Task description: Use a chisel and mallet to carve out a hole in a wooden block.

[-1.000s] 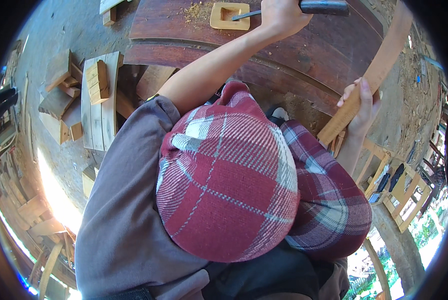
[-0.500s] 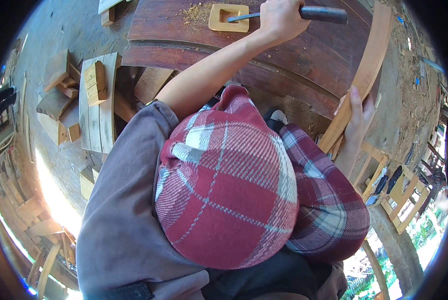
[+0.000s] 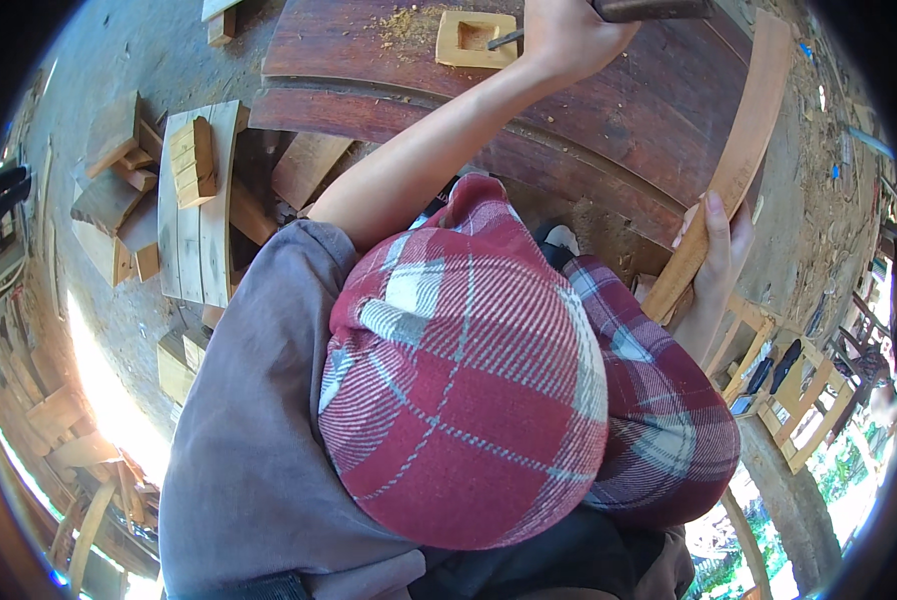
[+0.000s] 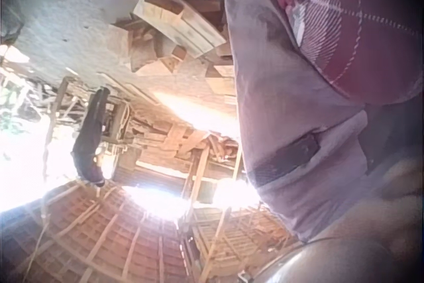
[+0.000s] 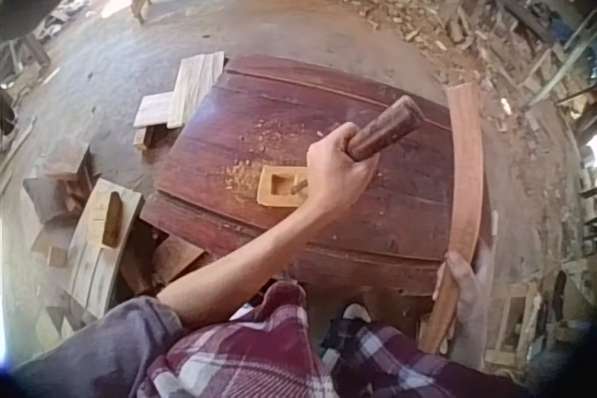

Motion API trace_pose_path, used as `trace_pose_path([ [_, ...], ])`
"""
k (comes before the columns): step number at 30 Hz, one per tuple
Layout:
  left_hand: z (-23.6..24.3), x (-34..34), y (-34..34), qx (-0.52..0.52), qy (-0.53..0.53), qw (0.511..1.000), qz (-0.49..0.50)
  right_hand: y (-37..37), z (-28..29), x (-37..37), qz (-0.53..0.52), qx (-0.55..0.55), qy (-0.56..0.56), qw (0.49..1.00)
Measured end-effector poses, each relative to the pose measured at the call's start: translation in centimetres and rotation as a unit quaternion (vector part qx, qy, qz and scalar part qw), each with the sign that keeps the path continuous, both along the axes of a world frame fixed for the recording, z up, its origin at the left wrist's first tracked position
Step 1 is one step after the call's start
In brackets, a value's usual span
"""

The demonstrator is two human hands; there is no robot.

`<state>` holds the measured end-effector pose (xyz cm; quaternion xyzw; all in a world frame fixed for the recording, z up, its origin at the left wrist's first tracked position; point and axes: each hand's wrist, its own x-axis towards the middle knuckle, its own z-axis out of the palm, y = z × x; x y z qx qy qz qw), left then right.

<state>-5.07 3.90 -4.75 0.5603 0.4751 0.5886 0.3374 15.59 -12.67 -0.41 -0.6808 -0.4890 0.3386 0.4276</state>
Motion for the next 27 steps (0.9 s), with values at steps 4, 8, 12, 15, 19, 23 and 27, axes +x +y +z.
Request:
trace_pose_path([
  [4,0.1,-0.4,0.5,0.0,-0.001,1.0,0.0,0.1,0.3,0.3,0.019,-0.06,-0.002,0.998],
  [8,-0.9,0.8,0.4,0.01,0.077,0.997,-0.005,0.4,1.1,-1.1,0.047,-0.035,-0.014,0.998],
  [12,-2.1,1.7,-0.1,0.012,0.148,0.987,-0.061,0.5,1.3,-1.0,0.037,-0.026,-0.011,0.999],
  [15,-3.9,1.8,0.9,0.031,0.183,0.981,-0.059,0.4,1.4,-1.5,0.045,-0.018,-0.021,0.999],
  [19,-6.1,1.1,-0.7,0.039,0.376,0.912,-0.16,0.1,0.4,-0.6,0.059,-0.036,-0.014,0.998],
  [23,-5.3,0.8,-0.7,0.041,0.345,0.928,-0.136,-0.3,-0.1,0.3,0.048,-0.043,0.005,0.998],
  [27,-3.3,0.2,1.5,0.08,0.218,0.971,-0.048,-0.3,0.1,0.2,0.034,-0.05,0.005,0.998],
])
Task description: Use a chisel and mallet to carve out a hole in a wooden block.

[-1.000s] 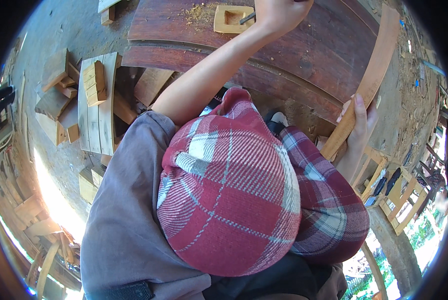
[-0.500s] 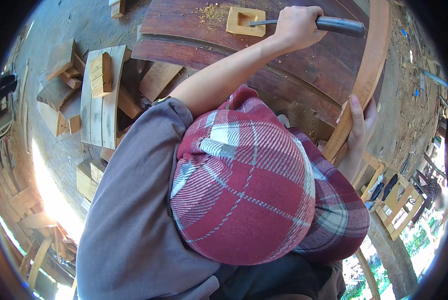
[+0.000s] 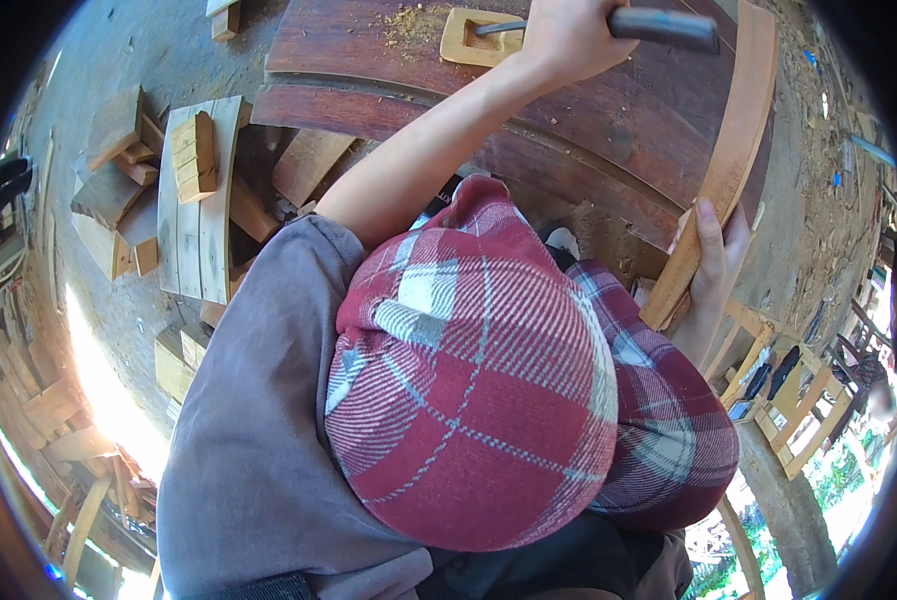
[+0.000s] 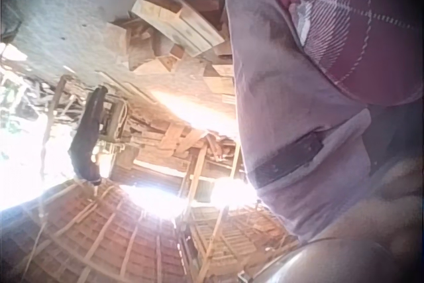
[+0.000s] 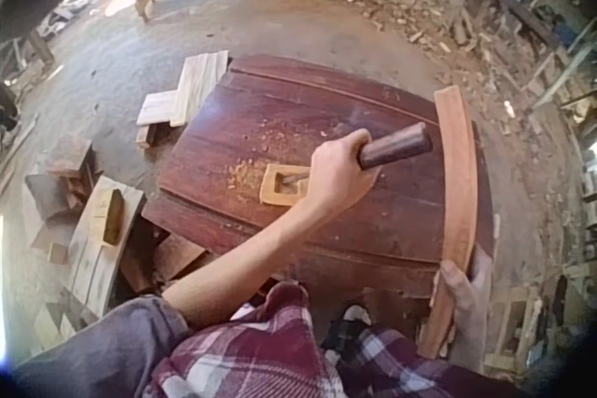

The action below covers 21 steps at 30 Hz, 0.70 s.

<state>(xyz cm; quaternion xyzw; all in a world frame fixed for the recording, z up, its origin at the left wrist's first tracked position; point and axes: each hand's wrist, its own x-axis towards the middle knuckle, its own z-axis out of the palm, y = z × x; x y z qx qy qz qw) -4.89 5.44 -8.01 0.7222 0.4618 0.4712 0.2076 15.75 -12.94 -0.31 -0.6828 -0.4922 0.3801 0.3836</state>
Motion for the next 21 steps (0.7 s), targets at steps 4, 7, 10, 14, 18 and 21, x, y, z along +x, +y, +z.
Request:
trace_pose_path([
  [4,3.0,-0.7,-1.7,-0.024,-0.135,0.99,0.018,-0.2,0.4,-0.1,-0.007,-0.011,-0.013,1.0],
  [7,2.9,-0.4,-2.2,-0.034,-0.151,0.988,0.021,-0.4,0.3,-0.1,-0.008,-0.011,0.0,1.0],
  [10,2.5,-0.1,-2.5,-0.026,-0.17,0.985,0.009,-0.5,0.6,-0.2,-0.003,-0.018,-0.006,1.0],
  [14,2.2,-0.3,-2.4,-0.009,-0.172,0.985,-0.015,-0.1,0.8,-0.6,0.04,0.043,-0.02,0.998],
  [18,2.3,0.0,-2.0,-0.003,-0.177,0.984,-0.01,-0.1,0.9,-0.5,0.022,0.043,-0.01,0.999],
  [21,2.1,0.1,-1.7,-0.006,-0.169,0.986,0.003,0.0,0.9,-0.7,0.025,0.038,-0.012,0.999],
])
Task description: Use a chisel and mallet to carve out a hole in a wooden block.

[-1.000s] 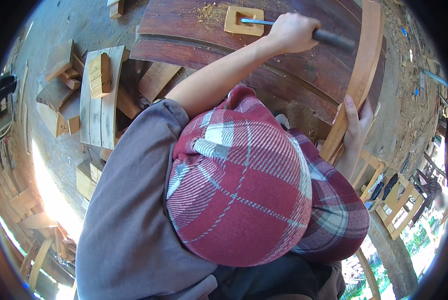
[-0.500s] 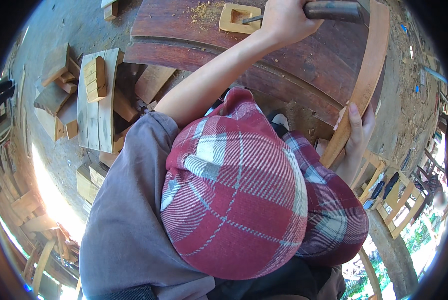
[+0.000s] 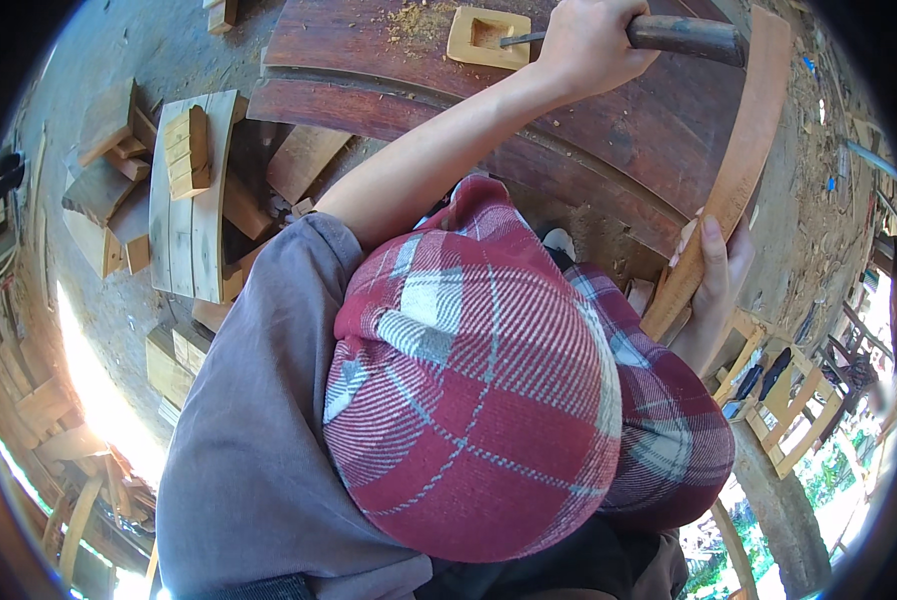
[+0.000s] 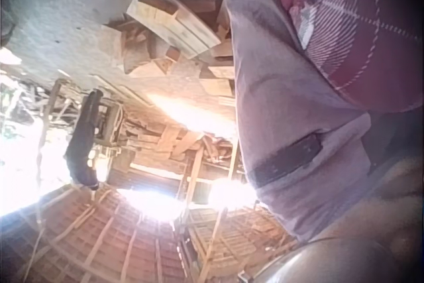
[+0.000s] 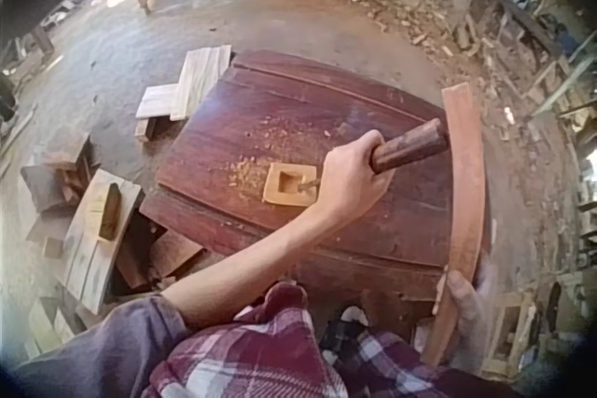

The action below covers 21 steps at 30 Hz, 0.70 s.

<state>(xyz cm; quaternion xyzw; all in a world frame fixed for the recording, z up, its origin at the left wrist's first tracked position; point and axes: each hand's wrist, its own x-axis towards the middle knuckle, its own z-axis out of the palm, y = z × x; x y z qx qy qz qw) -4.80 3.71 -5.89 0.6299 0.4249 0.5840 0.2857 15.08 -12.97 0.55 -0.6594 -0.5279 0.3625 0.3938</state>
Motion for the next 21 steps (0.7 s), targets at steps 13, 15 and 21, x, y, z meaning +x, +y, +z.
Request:
trace_pose_path([
  [13,-0.4,0.5,0.0,-0.031,0.053,0.997,-0.049,-0.4,0.4,0.4,-0.007,0.031,-0.021,0.999],
  [15,-0.8,0.7,-0.1,-0.024,0.069,0.996,-0.056,-0.6,1.0,-0.5,-0.032,0.051,0.048,0.997],
  [21,-1.1,1.3,0.2,-0.03,0.092,0.995,-0.04,-0.5,-2.4,0.6,-0.018,0.042,0.001,0.999],
])
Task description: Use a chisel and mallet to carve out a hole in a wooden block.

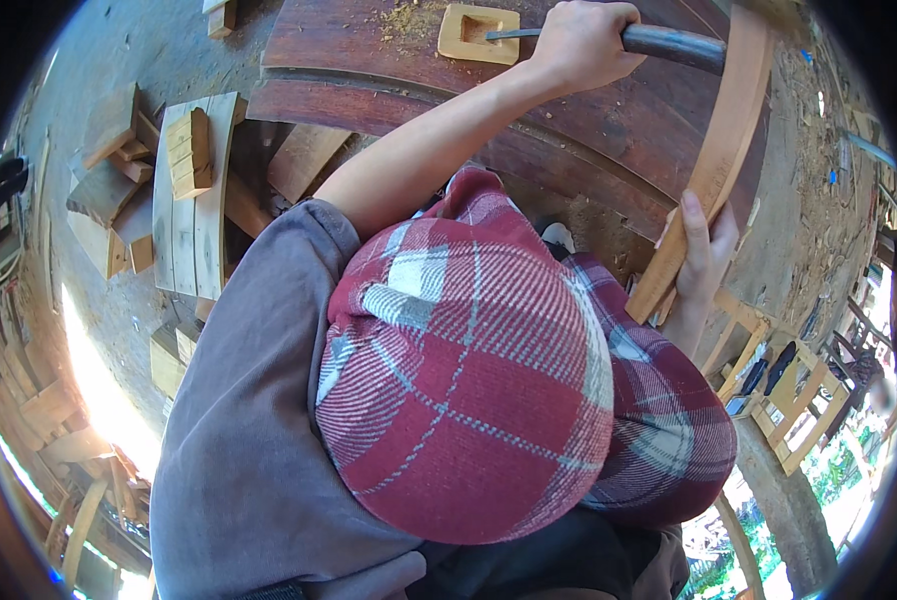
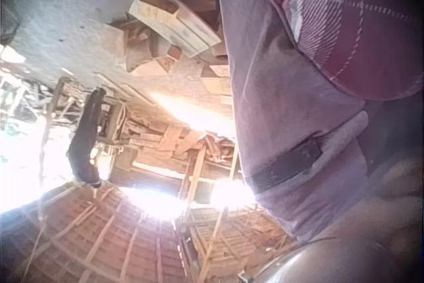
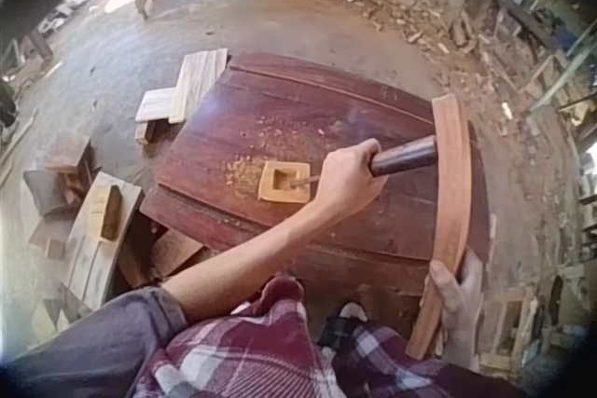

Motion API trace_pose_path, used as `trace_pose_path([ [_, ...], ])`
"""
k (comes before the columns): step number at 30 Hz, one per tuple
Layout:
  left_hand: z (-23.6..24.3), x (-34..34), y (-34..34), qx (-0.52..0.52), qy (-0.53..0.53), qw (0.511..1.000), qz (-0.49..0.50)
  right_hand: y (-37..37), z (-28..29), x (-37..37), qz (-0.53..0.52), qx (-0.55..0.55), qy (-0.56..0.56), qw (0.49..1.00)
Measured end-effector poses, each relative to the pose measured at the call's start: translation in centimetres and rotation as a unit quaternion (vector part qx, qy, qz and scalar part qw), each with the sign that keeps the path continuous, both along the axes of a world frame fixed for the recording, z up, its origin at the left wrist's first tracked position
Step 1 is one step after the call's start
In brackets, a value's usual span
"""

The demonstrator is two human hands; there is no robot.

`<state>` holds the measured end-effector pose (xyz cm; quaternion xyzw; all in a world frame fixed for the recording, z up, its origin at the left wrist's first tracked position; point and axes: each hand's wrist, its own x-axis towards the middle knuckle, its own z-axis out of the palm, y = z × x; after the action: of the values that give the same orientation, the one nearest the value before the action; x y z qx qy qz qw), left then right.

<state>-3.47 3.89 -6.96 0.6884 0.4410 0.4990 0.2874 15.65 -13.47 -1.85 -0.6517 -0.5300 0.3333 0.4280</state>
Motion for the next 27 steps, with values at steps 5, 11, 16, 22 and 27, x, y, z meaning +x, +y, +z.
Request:
trace_pose_path([
  [5,0.3,-0.2,0.2,-0.004,0.004,1.0,0.018,0.0,3.2,-0.3,-0.054,0.013,0.1,0.993],
  [11,-0.1,0.1,0.2,-0.014,0.015,1.0,0.007,-0.4,0.2,-0.5,-0.027,-0.043,0.008,0.999],
  [16,-0.4,0.0,0.5,-0.012,0.036,0.999,0.008,0.1,0.9,0.6,-0.038,-0.05,0.097,0.993],
  [22,-0.9,0.6,0.2,-0.032,0.075,0.997,-0.002,0.3,0.1,0.5,-0.028,-0.011,-0.012,0.999],
  [27,-0.5,-0.2,-0.1,-0.045,0.08,0.996,-0.009,0.2,2.0,-0.9,-0.064,0.015,0.141,0.988],
])
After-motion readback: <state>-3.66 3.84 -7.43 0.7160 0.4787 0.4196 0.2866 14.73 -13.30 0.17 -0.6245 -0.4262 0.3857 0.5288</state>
